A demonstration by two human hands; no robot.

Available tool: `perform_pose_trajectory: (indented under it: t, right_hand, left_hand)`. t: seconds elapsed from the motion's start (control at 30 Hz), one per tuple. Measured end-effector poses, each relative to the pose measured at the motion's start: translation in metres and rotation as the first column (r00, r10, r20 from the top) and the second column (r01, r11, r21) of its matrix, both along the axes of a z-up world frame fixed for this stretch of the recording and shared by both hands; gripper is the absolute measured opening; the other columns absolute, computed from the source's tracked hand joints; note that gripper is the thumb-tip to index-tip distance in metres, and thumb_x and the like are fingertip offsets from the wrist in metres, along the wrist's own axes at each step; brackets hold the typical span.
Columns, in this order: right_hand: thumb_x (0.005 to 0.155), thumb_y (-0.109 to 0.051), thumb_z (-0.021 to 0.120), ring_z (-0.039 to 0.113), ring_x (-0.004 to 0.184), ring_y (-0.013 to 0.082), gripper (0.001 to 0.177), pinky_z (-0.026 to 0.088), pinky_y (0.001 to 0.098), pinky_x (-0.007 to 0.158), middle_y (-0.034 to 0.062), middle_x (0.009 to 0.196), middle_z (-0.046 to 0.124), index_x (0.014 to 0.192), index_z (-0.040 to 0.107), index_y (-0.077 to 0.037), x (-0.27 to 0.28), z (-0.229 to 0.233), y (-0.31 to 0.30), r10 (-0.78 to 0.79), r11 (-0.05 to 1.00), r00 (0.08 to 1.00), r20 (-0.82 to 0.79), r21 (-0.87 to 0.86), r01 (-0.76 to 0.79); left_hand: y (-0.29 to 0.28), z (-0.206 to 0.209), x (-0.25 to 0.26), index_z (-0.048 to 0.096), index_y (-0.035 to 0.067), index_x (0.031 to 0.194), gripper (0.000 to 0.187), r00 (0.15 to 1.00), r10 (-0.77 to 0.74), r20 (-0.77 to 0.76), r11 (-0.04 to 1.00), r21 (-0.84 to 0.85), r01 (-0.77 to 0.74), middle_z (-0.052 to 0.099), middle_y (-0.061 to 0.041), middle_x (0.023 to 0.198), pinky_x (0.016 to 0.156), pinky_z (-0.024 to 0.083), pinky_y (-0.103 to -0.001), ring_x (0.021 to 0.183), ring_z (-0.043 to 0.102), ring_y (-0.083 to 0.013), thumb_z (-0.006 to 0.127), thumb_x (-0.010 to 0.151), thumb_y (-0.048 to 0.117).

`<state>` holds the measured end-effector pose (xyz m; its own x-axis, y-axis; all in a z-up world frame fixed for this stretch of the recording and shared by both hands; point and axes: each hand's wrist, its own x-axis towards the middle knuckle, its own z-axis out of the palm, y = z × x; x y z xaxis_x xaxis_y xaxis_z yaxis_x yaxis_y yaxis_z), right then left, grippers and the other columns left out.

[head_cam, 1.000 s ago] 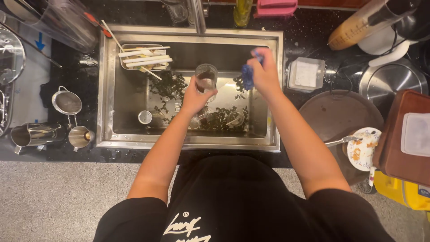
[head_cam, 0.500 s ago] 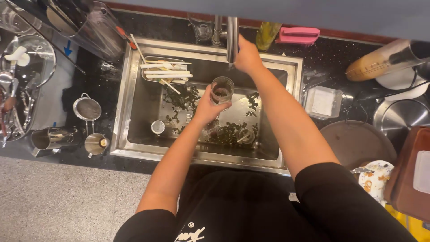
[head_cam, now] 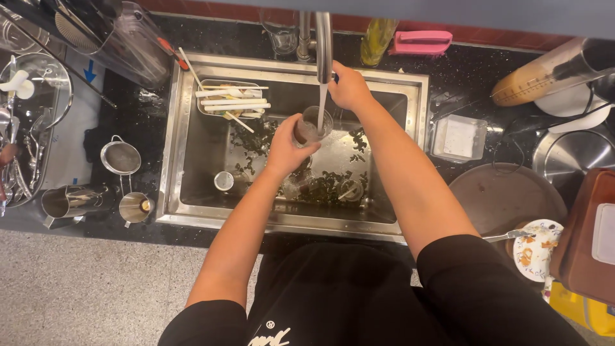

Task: Washing and rinsing glassware in a sink using a sponge.

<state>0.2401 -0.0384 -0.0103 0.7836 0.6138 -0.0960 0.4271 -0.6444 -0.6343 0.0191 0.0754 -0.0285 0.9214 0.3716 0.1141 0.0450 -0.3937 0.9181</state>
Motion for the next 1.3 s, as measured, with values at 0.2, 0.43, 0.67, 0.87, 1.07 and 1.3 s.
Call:
perform_pose_trajectory:
  t: [0.2,0.43,0.67,0.87,1.07,1.3]
  right_hand:
    - [0.093,-0.019,0.063,0.068,0.099,0.0413,0.050,0.054,0.0469,0.088,0.0207,0.106,0.073,0.142,0.053,-0.022,0.001,-0.020,-0.008,0.029,0.998,0.998,0.053,0.052,-0.032]
    - [0.090,-0.016,0.063,0.068,0.101,0.0390,0.073,0.053,0.0466,0.090,0.0205,0.108,0.071,0.156,0.038,-0.036,-0.004,0.000,-0.012,0.004,0.997,1.000,-0.031,-0.079,-0.006]
    - [0.092,-0.017,0.061,0.069,0.103,0.0367,0.077,0.054,0.0450,0.093,0.0196,0.112,0.072,0.159,0.032,-0.038,-0.008,0.013,-0.010,-0.013,0.989,0.994,-0.112,-0.151,-0.004]
    - [0.091,-0.018,0.063,0.065,0.111,0.0390,0.078,0.051,0.0456,0.096,0.0204,0.121,0.069,0.159,0.029,-0.035,0.000,-0.009,-0.009,0.019,0.994,0.998,-0.062,-0.105,-0.026]
    - [0.093,-0.017,0.060,0.066,0.108,0.0374,0.078,0.052,0.0449,0.095,0.0192,0.122,0.068,0.160,0.028,-0.039,-0.002,0.004,-0.008,-0.001,0.989,0.993,-0.117,-0.150,-0.017]
    - [0.092,-0.017,0.061,0.067,0.105,0.0373,0.078,0.053,0.0448,0.093,0.0191,0.120,0.069,0.160,0.029,-0.037,0.005,-0.010,-0.011,0.046,0.992,0.997,-0.061,-0.117,-0.053]
  left_hand:
    - [-0.008,0.000,-0.007,0.051,0.001,0.141,0.080,0.999,-0.040,0.018,0.999,0.022,0.040,0.062,-0.018,0.135,0.108,0.050,-0.039,0.125,0.063,-0.0318,0.090,0.075,0.024]
    - [-0.007,0.010,0.004,0.052,0.004,0.139,0.079,0.995,-0.056,0.079,0.979,0.202,0.039,0.061,-0.016,0.136,0.105,0.050,-0.043,0.123,0.061,-0.0360,0.090,0.073,0.024]
    - [0.002,0.048,0.001,0.066,0.010,0.129,0.073,0.930,-0.018,-0.367,0.975,0.200,0.098,0.072,-0.012,0.114,0.095,0.051,-0.044,0.110,0.066,-0.0352,0.085,0.064,0.036]
    - [0.020,-0.004,-0.002,0.076,0.000,0.122,0.071,0.477,-0.291,-0.829,0.953,-0.295,0.068,0.075,-0.011,0.110,0.092,0.057,-0.036,0.104,0.075,-0.0281,0.076,0.071,0.048]
    - [0.012,-0.027,-0.007,0.055,0.006,0.136,0.078,0.881,-0.350,-0.320,0.931,-0.223,0.289,0.071,-0.011,0.120,0.096,0.054,-0.035,0.110,0.069,-0.0242,0.085,0.065,0.017]
    - [-0.004,0.002,0.013,0.050,0.007,0.141,0.079,0.978,-0.181,-0.106,0.982,-0.069,0.174,0.065,-0.012,0.130,0.104,0.051,-0.035,0.122,0.064,-0.0266,0.086,0.070,0.009]
